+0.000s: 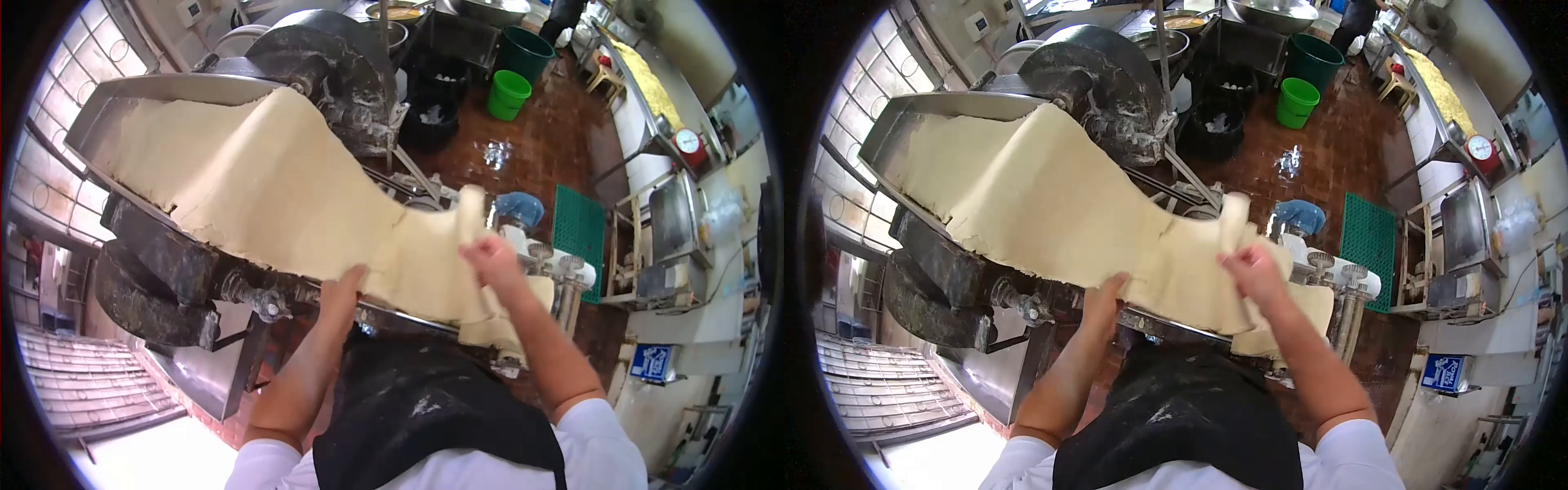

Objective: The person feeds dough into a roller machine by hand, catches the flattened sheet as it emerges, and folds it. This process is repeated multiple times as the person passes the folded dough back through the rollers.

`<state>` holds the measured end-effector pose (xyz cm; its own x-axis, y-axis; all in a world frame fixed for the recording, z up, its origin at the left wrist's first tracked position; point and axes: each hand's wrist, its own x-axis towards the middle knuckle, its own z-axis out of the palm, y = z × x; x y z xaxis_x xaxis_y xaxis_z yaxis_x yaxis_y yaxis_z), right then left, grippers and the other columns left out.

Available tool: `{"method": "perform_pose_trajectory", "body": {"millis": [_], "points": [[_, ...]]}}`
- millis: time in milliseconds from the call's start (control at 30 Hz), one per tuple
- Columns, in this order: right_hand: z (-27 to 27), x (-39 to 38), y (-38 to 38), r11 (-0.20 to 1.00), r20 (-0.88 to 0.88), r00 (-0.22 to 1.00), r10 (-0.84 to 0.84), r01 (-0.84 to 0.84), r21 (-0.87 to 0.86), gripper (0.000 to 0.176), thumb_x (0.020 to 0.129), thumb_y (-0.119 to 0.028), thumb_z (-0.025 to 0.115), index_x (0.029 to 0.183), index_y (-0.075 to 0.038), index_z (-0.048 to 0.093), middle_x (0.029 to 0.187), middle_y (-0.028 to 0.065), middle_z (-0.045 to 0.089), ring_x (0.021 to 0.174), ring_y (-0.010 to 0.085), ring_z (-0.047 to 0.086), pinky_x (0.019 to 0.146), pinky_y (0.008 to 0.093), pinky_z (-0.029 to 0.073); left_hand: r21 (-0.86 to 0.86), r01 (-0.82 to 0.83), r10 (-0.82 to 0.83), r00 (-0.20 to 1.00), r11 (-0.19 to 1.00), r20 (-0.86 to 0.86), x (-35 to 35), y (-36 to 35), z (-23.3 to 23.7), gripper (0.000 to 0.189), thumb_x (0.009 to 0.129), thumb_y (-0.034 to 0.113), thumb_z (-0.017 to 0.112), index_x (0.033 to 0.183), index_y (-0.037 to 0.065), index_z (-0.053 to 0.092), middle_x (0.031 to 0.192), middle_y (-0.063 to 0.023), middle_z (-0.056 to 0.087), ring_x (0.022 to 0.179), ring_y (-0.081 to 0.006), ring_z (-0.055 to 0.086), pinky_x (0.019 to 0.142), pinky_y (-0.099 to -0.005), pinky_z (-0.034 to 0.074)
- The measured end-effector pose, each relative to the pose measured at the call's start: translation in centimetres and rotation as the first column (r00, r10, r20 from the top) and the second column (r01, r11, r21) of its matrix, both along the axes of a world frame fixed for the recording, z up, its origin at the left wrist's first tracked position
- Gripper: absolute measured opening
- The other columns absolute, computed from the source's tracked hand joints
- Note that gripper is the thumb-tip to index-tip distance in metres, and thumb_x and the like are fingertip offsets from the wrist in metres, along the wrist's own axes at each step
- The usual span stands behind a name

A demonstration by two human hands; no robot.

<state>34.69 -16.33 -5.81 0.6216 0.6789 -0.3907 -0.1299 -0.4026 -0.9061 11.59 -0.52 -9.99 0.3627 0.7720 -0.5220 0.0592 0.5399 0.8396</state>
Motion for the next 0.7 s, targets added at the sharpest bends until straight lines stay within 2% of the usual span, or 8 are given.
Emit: {"method": "perform_pose_trajectory", "body": {"millis": [167,233,267,367,433,500,600,700], "points": [[-11.5,-3.0,-2.1,0.924,-0.115,0.967,0.226,-0.25,-0.29,0.039,0.079,-0.042,0.071,0.088,-0.004,0.066,0.074,0.0064,0.062,0.066,0.0154,0.059,0.057,0.0308,0.049,0.052,-0.035,0.039,0.997,0.998,-0.071,-4.1,3.6,-5.5,0.034,0.086,0.023,0.063,0.11,0.0,0.058,0.104,-0.0101,0.063,0.089,-0.0212,0.063,0.068,-0.0349,0.053],[-14.5,-2.1,-4.4,0.913,0.334,0.907,0.255,-0.112,-0.392,0.034,0.077,-0.04,0.07,0.084,-0.006,0.067,0.076,0.0109,0.065,0.076,0.025,0.064,0.068,0.0365,0.051,0.037,0.007,-0.006,0.999,0.999,-0.037,-5.8,5.8,-6.6,0.034,0.089,0.027,0.06,0.113,0.004,0.058,0.108,-0.0069,0.061,0.096,-0.0199,0.061,0.074,-0.0342,0.051],[-15.4,-1.2,-5.5,0.906,0.383,0.894,0.232,-0.055,-0.419,0.033,0.075,-0.036,0.069,0.091,-0.008,0.066,0.088,0.0144,0.066,0.087,0.0324,0.063,0.079,0.0406,0.049,0.029,0.011,-0.01,0.999,1.0,-0.037,-6.4,6.4,-6.7,0.034,0.089,0.027,0.06,0.113,0.004,0.058,0.108,-0.0069,0.061,0.096,-0.0199,0.061,0.074,-0.0342,0.051],[-16.4,1.3,-7.7,0.835,0.534,0.832,0.154,0.179,-0.52,0.035,0.074,-0.034,0.068,0.098,-0.009,0.063,0.1,0.0144,0.064,0.096,0.0316,0.061,0.083,0.0404,0.048,0.001,-0.03,0.03,1.0,1.0,-0.008,-7.3,7.8,-6.8,0.035,0.09,0.029,0.059,0.116,0.006,0.057,0.11,-0.0049,0.061,0.101,-0.0187,0.059,0.08,-0.0334,0.05],[-16.2,2.5,-8.6,0.789,0.518,0.842,0.151,0.213,-0.576,0.044,0.072,-0.033,0.068,0.108,-0.009,0.059,0.109,0.0167,0.061,0.104,0.0325,0.059,0.087,0.0412,0.047,0.029,-0.004,0.003,0.999,1.0,0.046,-7.5,7.7,-7.4,0.037,0.09,0.029,0.06,0.119,0.006,0.055,0.112,-0.0046,0.06,0.103,-0.0173,0.059,0.083,-0.0317,0.049],[-17.4,3.7,-9.2,0.73,0.425,0.899,-0.107,0.361,-0.58,0.055,0.071,-0.036,0.07,0.115,-0.006,0.056,0.111,0.0198,0.06,0.105,0.0352,0.058,0.09,0.0419,0.046,0.021,-0.011,0.009,0.997,1.0,0.077,-6.9,7.1,-7.5,0.04,0.09,0.029,0.061,0.122,0.007,0.053,0.114,-0.0045,0.06,0.103,-0.0169,0.059,0.083,-0.0316,0.049],[-18.7,4.7,-9.7,0.683,0.428,0.844,-0.322,0.52,-0.512,0.069,0.069,-0.039,0.072,0.122,0.0,0.051,0.115,0.0228,0.059,0.108,0.0364,0.057,0.093,0.0424,0.044,-0.021,0.008,-0.008,1.0,1.0,0.028,-6.5,6.4,-7.8,0.04,0.09,0.029,0.061,0.123,0.008,0.053,0.115,-0.0041,0.06,0.103,-0.0168,0.059,0.083,-0.0313,0.049],[-18.4,6.0,-9.2,0.725,0.581,0.792,-0.188,0.51,-0.462,0.075,0.067,-0.039,0.075,0.125,0.002,0.05,0.122,0.0237,0.056,0.112,0.0361,0.055,0.094,0.0417,0.044,0.029,0.016,-0.017,0.998,0.999,0.057,-6.3,5.8,-7.3,0.04,0.09,0.029,0.061,0.124,0.009,0.052,0.115,-0.0043,0.06,0.103,-0.0168,0.059,0.083,-0.0319,0.05]]}}
